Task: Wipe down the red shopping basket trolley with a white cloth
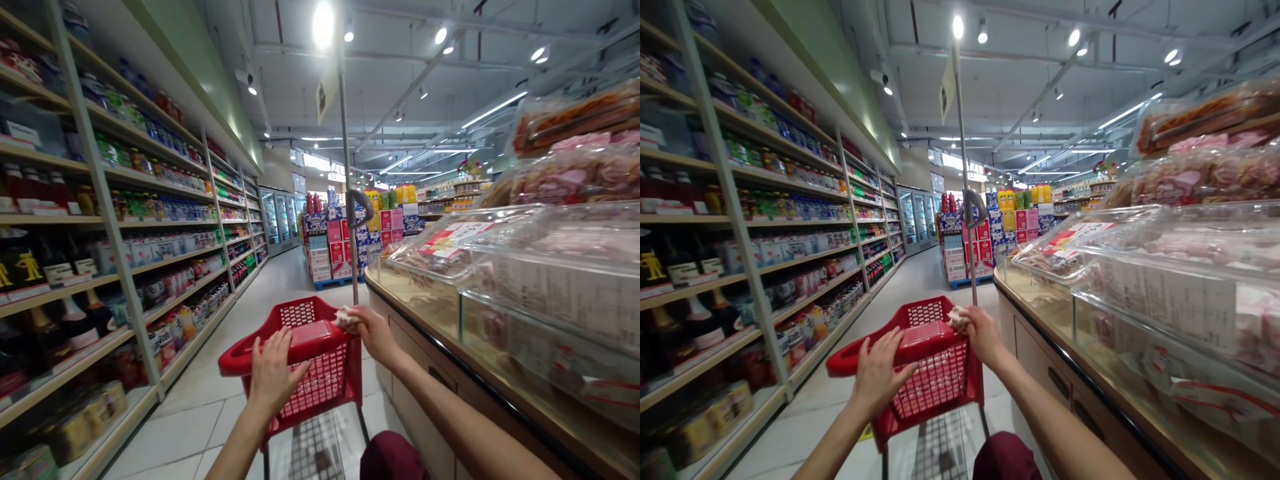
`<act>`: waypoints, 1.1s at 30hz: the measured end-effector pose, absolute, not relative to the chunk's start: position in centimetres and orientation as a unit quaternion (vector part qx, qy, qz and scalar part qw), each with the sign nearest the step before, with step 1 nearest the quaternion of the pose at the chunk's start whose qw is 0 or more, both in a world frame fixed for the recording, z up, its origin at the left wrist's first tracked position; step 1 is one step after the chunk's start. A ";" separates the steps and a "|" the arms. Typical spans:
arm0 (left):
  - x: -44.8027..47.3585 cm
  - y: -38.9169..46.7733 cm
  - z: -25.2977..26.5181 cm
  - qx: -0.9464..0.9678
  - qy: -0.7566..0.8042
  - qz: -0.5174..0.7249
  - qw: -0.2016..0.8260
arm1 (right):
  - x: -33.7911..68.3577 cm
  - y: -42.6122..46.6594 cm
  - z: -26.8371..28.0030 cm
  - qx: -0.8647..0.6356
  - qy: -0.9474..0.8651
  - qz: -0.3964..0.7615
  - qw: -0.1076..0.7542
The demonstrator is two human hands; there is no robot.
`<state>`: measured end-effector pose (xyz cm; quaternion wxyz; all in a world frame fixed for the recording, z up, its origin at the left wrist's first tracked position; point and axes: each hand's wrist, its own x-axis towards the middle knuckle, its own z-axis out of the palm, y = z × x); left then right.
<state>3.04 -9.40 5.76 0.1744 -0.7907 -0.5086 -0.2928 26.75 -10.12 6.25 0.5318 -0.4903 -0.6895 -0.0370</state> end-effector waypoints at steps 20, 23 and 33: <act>3.1 -9.1 5.9 -0.792 -0.509 -0.279 0.188 | 25.8 -9.3 6.4 -0.485 -0.752 -0.088 0.438; 3.0 -8.8 5.7 -0.789 -0.507 -0.287 0.195 | 28.5 -8.4 6.3 -0.573 -0.680 -0.080 0.451; 3.1 -8.1 5.5 -0.788 -0.494 -0.293 0.219 | 27.8 -9.0 7.6 -0.553 -0.736 -0.088 0.380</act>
